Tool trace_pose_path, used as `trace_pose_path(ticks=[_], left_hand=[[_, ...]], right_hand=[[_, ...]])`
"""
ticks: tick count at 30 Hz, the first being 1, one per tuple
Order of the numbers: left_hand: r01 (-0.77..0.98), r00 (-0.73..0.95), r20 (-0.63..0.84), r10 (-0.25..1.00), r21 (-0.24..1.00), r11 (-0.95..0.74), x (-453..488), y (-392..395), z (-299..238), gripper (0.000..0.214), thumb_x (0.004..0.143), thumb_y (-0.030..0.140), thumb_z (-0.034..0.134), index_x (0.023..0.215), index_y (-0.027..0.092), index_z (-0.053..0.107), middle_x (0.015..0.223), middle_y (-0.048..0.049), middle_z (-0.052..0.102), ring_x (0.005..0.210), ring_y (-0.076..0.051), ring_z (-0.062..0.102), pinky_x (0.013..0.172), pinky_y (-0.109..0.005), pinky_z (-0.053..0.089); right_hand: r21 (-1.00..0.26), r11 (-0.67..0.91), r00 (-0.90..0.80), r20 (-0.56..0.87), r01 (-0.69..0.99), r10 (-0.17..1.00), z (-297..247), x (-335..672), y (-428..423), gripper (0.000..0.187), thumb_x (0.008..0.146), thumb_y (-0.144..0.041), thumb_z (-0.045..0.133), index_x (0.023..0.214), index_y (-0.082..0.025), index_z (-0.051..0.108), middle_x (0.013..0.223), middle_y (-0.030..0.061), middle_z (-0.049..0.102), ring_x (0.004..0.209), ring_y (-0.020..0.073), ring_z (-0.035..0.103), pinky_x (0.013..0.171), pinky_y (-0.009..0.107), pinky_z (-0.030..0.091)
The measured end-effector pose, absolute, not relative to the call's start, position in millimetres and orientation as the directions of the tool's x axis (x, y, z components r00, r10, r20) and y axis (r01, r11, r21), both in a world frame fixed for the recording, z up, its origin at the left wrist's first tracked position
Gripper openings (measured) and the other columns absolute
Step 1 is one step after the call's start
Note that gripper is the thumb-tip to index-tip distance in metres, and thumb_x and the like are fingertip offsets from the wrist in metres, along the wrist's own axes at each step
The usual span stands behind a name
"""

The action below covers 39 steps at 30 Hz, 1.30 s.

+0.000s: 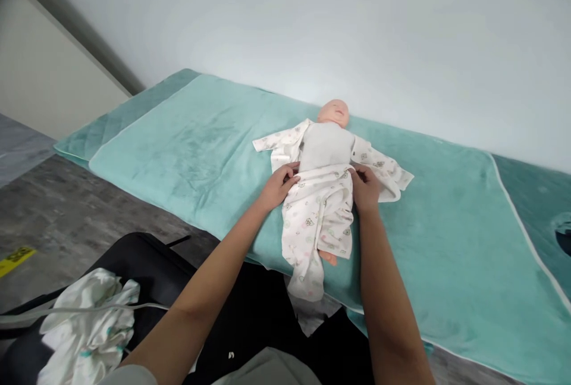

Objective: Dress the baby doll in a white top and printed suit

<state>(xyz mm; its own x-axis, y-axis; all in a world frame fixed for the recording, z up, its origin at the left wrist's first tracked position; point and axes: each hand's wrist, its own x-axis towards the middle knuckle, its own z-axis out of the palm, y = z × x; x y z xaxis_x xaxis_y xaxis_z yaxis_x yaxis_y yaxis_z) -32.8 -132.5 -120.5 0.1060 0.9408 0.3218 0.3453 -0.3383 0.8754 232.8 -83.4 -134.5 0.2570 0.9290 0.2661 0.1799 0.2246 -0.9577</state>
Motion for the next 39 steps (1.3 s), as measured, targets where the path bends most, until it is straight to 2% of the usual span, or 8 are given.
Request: trace_pose_path(ticks=[9,13,16,19,24,28,33,39], left_hand=[[0.406,0.157,0.413,0.897,0.801,-0.439,-23.7,-127.9,-112.5,0.017,0.098,0.032,0.052,0.085,0.024,0.043,0.155,-0.0108,0.045,0.134,-0.026,0.052,0.106,-0.045,0.044],[0.508,0.087,0.381,0.920,0.778,-0.370,-14.8,-94.5,-92.4,0.013,0.097,0.033,0.052,0.089,0.024,0.047,0.115,-0.0086,0.069,0.105,-0.027,0.064,0.092,-0.042,0.048],[0.517,-0.064,0.308,0.949,0.824,-0.233,-12.9,-60.3,-86.3,0.016,0.096,0.033,0.054,0.086,0.025,0.045,0.077,-0.0013,0.060,0.080,-0.024,0.061,0.080,-0.038,0.046],[0.459,-0.162,0.284,0.945,0.870,-0.182,-10.7,-37.9,-88.4,0.020,0.096,0.030,0.053,0.082,0.025,0.039,0.070,0.0029,0.050,0.070,-0.019,0.052,0.073,-0.033,0.042],[0.400,-0.162,0.296,0.941,0.892,-0.211,-7.1,-34.1,-95.3,0.021,0.096,0.031,0.053,0.083,0.024,0.038,0.073,0.0036,0.047,0.071,-0.016,0.048,0.072,-0.030,0.039],[0.408,-0.054,0.366,0.929,0.857,-0.314,-11.9,-30.1,-97.7,0.020,0.096,0.030,0.053,0.082,0.023,0.040,0.088,-0.0009,0.057,0.086,-0.018,0.054,0.087,-0.034,0.041],[0.360,0.110,0.385,0.916,0.844,-0.398,-24.4,-22.1,-91.5,0.011,0.093,0.029,0.058,0.090,0.022,0.050,0.129,-0.0092,0.058,0.121,-0.022,0.053,0.108,-0.042,0.034],[0.305,0.277,0.325,0.904,0.862,-0.403,-30.6,-23.4,-88.2,0.019,0.088,0.036,0.067,0.093,0.023,0.055,0.149,-0.0076,0.046,0.142,-0.026,0.039,0.117,-0.043,0.029]], right_hand=[[-0.937,0.266,0.126,0.298,0.225,0.946,-121.4,223.3,-90.7,0.029,0.084,-0.051,0.065,0.089,-0.022,0.063,0.121,0.0097,0.071,0.108,0.0248,0.065,0.097,0.045,0.050],[-0.934,0.240,0.147,0.285,0.265,0.947,-114.5,222.2,-93.8,0.031,0.085,-0.052,0.062,0.092,-0.022,0.064,0.111,0.0086,0.072,0.102,0.0241,0.064,0.093,0.042,0.050],[-0.924,0.172,0.173,0.242,0.341,0.955,-116.8,225.9,-90.0,0.032,0.085,-0.054,0.060,0.090,-0.022,0.063,0.093,0.0054,0.071,0.088,0.0228,0.062,0.082,0.038,0.050],[-0.924,0.072,0.220,0.164,0.375,0.962,-121.2,229.8,-80.4,0.032,0.084,-0.054,0.059,0.088,-0.022,0.062,0.083,0.0031,0.067,0.079,0.0221,0.058,0.073,0.035,0.047],[-0.899,-0.024,0.182,0.063,0.438,0.981,-118.5,236.3,-51.3,0.033,0.083,-0.055,0.058,0.084,-0.022,0.062,0.078,0.0024,0.067,0.078,0.0234,0.057,0.071,0.035,0.044],[-0.811,0.091,0.075,0.164,0.577,0.984,-107.8,235.6,-32.9,0.023,0.085,-0.046,0.060,0.082,-0.023,0.061,0.079,0.0013,0.065,0.078,0.0220,0.056,0.076,0.036,0.044],[-0.800,0.355,0.079,0.444,0.484,0.892,-107.7,221.7,-33.1,0.014,0.092,-0.038,0.055,0.089,-0.025,0.056,0.112,0.0062,0.066,0.102,0.0225,0.060,0.091,0.039,0.047],[-0.856,0.397,-0.007,0.418,0.330,0.908,-109.6,217.0,-34.8,0.011,0.095,-0.035,0.056,0.091,-0.026,0.052,0.140,0.0077,0.062,0.132,0.0253,0.054,0.110,0.049,0.039]])
